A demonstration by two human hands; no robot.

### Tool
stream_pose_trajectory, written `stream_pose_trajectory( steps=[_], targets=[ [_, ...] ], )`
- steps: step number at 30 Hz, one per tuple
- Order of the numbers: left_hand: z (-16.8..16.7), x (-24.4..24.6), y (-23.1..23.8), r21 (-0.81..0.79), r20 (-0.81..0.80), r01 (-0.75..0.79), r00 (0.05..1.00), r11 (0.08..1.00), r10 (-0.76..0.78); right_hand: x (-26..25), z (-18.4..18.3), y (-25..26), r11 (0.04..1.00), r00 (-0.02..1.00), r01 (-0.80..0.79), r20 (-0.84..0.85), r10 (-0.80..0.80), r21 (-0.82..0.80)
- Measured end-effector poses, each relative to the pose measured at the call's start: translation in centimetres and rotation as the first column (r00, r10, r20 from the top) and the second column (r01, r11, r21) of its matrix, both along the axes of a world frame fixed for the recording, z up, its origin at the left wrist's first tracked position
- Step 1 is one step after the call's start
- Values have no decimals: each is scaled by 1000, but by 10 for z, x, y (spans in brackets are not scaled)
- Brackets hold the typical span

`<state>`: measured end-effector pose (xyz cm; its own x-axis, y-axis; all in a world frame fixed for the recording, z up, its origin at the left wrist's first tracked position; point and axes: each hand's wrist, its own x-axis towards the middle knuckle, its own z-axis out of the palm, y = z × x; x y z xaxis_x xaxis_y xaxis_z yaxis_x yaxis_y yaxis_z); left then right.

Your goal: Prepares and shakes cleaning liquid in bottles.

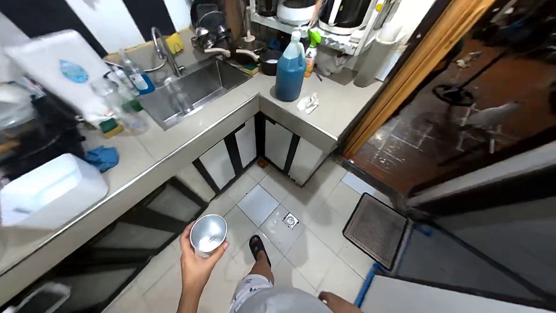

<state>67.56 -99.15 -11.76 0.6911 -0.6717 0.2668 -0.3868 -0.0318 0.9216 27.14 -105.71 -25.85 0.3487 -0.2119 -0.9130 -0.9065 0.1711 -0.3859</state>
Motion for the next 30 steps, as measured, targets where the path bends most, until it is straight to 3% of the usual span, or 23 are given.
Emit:
stream_pose_trajectory(
  steps=[2,4,5,7,9,14,17,21,24,27,30],
  targets=[
    [4,30,-73,-54,-30,43,999,998,-45,45,19,-71,985,977,168,135,-162,-31],
    [8,55,-143,-95,-50,113,992,989,-118,94,50,-145,910,868,403,357,-345,-102],
    [10,65,-178,-107,-46,151,987,983,-156,117,69,-184,859,823,469,453,-342,-205],
    [15,78,-241,-96,-42,216,975,972,-220,153,105,-259,689,819,510,534,-209,-514],
    [18,92,-303,-82,-69,267,960,960,-273,181,133,-329,490,842,504,531,-97,-711],
    [3,145,-471,-59,-7,253,967,966,-254,234,162,-496,147,743,656,668,42,-740],
    [-6,172,-571,-67,-28,231,972,971,-233,264,167,-598,24,684,725,725,81,-688],
    [-21,201,-694,-87,17,201,980,976,-200,310,176,-722,-13,618,783,776,122,-622],
    [-34,211,-758,-50,7,180,984,982,-180,335,181,-776,2,606,789,778,166,-614],
    [-50,218,-787,-24,25,161,987,987,-161,342,170,-794,-47,561,822,791,242,-568],
    [-62,226,-793,9,-4,166,986,986,-166,338,173,-805,18,457,879,853,253,-476]
  ],
)
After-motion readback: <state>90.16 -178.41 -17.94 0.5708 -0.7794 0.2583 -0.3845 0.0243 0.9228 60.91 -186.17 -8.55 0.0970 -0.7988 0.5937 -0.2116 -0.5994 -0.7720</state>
